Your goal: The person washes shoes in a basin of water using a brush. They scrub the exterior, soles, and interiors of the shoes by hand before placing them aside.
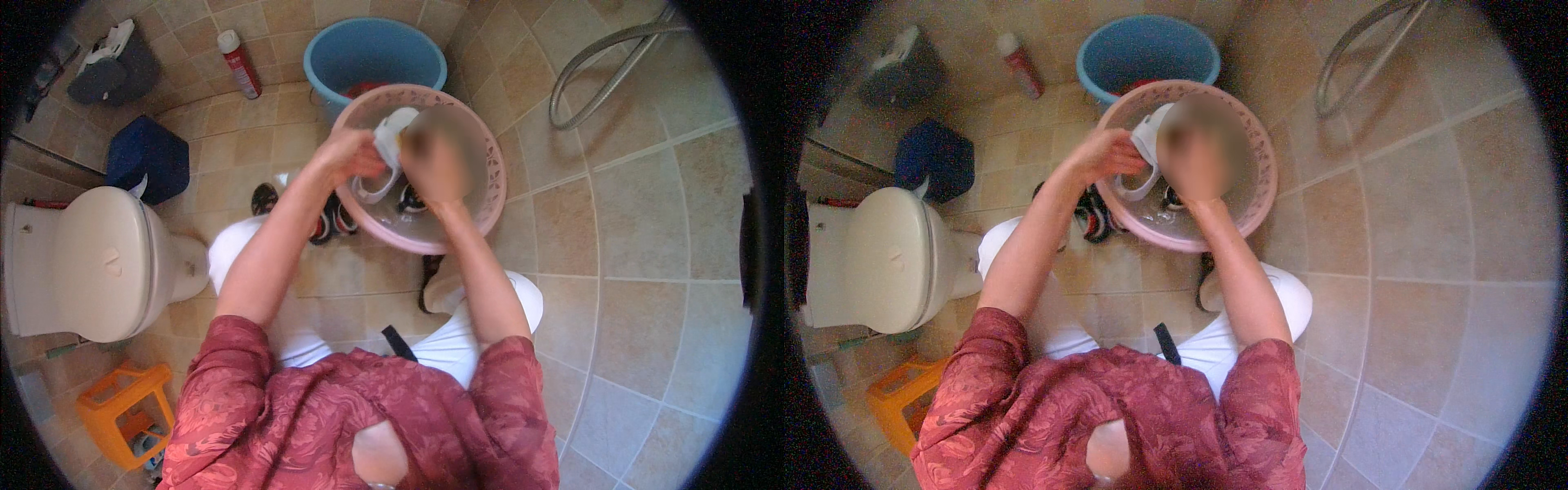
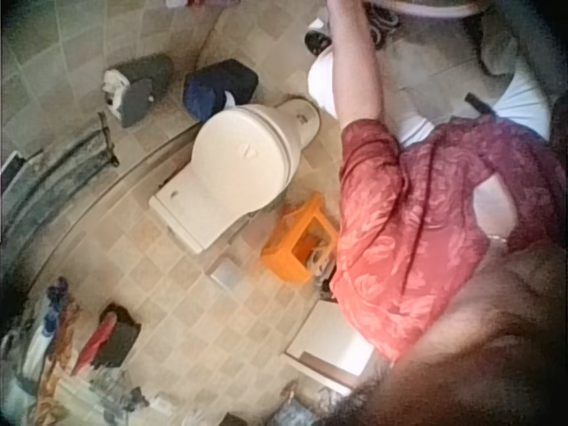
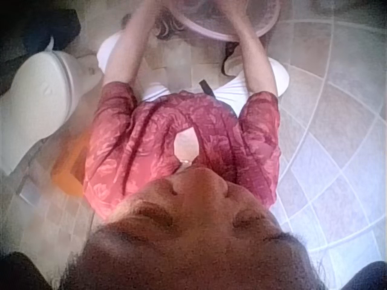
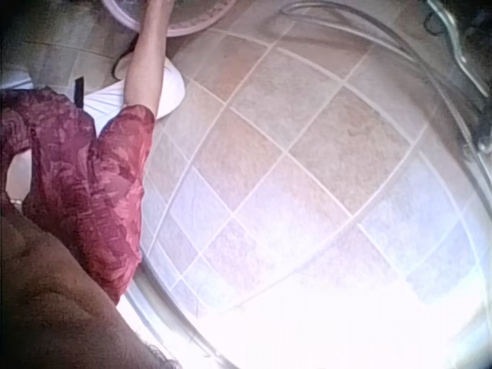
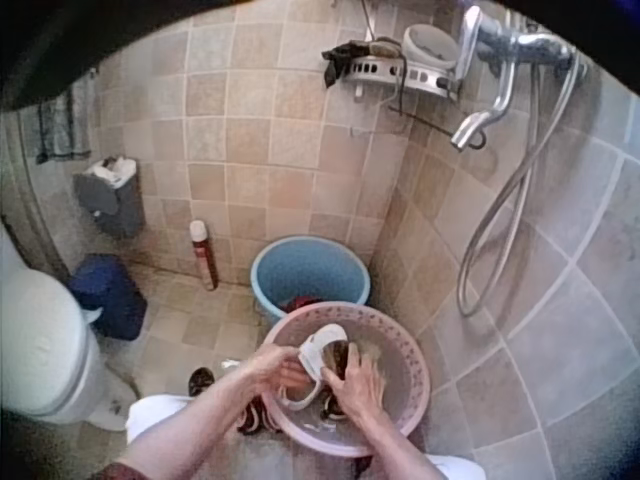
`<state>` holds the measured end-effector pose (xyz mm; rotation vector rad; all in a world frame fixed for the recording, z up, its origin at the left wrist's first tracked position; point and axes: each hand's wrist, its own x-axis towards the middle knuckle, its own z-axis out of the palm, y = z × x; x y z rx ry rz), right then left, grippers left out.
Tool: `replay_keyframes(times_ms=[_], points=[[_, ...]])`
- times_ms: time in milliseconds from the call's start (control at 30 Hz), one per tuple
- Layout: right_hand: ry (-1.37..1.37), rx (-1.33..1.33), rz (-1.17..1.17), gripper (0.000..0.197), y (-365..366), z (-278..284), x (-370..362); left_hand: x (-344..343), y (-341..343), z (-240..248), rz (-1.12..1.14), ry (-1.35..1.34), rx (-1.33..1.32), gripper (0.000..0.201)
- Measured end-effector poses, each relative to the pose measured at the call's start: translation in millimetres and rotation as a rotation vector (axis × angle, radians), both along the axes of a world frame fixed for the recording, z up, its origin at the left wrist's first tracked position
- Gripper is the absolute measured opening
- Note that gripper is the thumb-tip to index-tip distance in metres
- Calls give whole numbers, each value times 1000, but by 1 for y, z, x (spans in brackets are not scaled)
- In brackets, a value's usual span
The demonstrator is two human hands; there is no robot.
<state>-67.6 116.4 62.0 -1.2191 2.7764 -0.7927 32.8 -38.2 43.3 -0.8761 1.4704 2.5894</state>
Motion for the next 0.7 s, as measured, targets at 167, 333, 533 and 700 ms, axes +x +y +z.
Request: replay_keyframes(times_ms=[167, 333, 533, 700], points=[[182, -179, 175, 45, 2, -14, 8, 7, 2, 15, -80, -138, -351, 30], [398, -282, 33, 33, -5, -5, 29, 4, 12, 6, -117, -55, -698, 28], [260, -328, -10, 20, -4, -6, 16, 6, 23, 22, -83, 69, -765, 30], [218, -430, 10, 21, -7, -3, 11, -7, 7, -28, 153, -116, -758, 23]])
